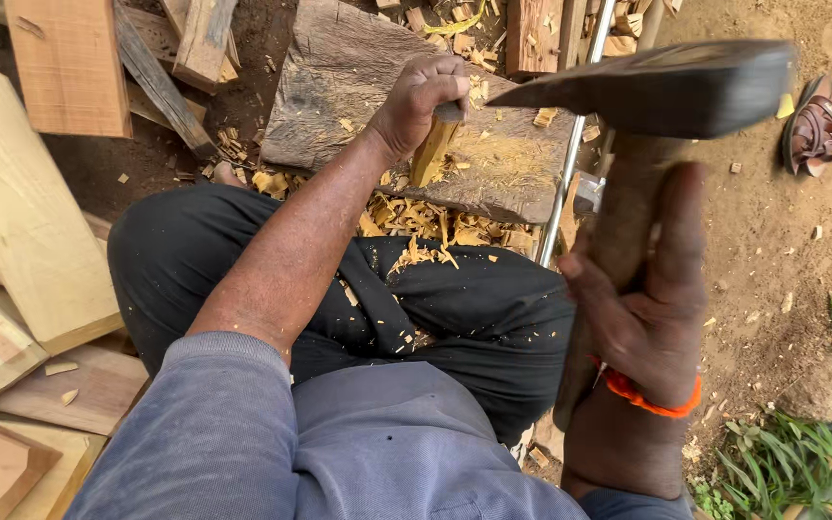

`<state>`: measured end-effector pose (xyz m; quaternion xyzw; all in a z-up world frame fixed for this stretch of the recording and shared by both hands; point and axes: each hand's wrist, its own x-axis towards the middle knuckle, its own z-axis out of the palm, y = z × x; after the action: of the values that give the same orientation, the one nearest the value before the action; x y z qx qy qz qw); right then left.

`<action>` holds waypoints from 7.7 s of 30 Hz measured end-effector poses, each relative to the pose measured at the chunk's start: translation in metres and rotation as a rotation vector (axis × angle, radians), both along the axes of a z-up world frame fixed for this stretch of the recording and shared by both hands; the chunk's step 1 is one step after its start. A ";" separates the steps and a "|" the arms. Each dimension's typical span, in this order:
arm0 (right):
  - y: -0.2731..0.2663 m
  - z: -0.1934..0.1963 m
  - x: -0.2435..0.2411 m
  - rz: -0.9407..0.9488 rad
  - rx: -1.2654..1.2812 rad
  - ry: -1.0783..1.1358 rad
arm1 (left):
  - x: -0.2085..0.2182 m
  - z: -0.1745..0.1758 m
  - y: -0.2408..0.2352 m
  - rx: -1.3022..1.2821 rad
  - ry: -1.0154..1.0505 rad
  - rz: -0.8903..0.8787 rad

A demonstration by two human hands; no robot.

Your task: The person sits on the ground and uses a chisel and mallet to carve a small piece of wood held between their legs. They repeatedly strike the chisel to shape the wood, occasionally adjusting its position.

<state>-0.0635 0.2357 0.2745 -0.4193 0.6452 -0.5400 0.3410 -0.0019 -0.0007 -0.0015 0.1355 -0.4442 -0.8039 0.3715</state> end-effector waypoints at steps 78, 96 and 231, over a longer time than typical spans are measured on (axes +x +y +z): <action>0.007 -0.072 -0.022 0.024 0.605 0.532 | 0.037 0.110 0.004 -0.597 -1.030 -0.222; 0.042 -0.071 -0.047 0.100 0.345 0.422 | 0.052 0.129 0.044 0.229 -0.092 -0.226; -0.021 -0.082 0.015 0.368 0.216 0.278 | -0.006 0.002 0.013 -0.040 -0.058 0.082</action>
<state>-0.0490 0.2146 0.1928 -0.5611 0.6525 -0.3340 0.3847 -0.0074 0.0126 0.0007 0.1694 -0.4650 -0.7746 0.3938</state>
